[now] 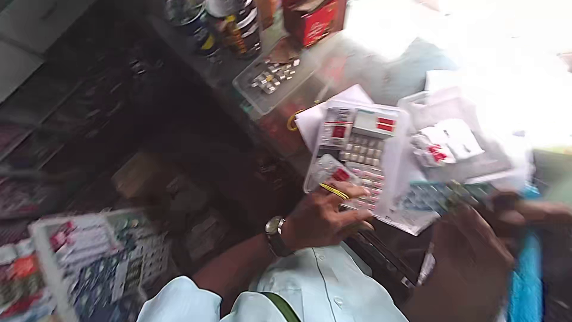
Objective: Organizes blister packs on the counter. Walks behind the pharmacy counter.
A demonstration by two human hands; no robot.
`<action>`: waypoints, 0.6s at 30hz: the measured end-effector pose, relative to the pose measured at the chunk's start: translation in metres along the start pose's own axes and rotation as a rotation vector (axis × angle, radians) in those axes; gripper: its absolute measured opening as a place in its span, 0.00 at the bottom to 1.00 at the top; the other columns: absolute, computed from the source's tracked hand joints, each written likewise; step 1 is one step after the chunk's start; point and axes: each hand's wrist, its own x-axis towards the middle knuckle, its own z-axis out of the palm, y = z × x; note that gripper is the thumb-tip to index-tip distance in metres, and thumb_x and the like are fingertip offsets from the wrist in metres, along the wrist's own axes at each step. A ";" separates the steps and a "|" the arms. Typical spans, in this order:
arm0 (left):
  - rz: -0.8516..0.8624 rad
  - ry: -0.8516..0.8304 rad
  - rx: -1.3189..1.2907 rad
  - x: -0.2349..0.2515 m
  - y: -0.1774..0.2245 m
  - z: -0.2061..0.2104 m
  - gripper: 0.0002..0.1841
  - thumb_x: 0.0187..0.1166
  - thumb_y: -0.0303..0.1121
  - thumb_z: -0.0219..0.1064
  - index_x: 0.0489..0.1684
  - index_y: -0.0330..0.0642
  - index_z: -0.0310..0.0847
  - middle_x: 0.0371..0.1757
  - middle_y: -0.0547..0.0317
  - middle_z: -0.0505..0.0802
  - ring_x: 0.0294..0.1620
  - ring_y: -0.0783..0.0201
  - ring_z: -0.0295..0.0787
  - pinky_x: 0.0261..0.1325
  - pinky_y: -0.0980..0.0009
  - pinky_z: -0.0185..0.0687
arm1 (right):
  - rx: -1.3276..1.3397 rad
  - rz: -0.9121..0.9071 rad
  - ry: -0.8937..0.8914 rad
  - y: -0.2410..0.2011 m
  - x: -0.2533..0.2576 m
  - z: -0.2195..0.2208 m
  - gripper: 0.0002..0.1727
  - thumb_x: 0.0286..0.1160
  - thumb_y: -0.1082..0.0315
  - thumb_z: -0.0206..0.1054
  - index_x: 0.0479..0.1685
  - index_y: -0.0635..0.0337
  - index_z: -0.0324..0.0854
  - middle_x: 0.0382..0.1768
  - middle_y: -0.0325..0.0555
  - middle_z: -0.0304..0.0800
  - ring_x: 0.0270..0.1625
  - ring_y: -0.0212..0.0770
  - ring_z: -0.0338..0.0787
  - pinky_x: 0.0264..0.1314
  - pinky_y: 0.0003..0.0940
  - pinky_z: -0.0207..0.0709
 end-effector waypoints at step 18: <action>-0.525 0.839 -0.323 -0.192 -0.025 -0.222 0.11 0.66 0.20 0.78 0.44 0.26 0.90 0.46 0.52 0.95 0.50 0.72 0.92 0.58 0.75 0.88 | 0.288 0.360 -0.900 0.057 -0.085 0.364 0.15 0.70 0.64 0.79 0.54 0.36 0.91 0.49 0.17 0.96 0.48 0.20 0.93 0.54 0.19 0.88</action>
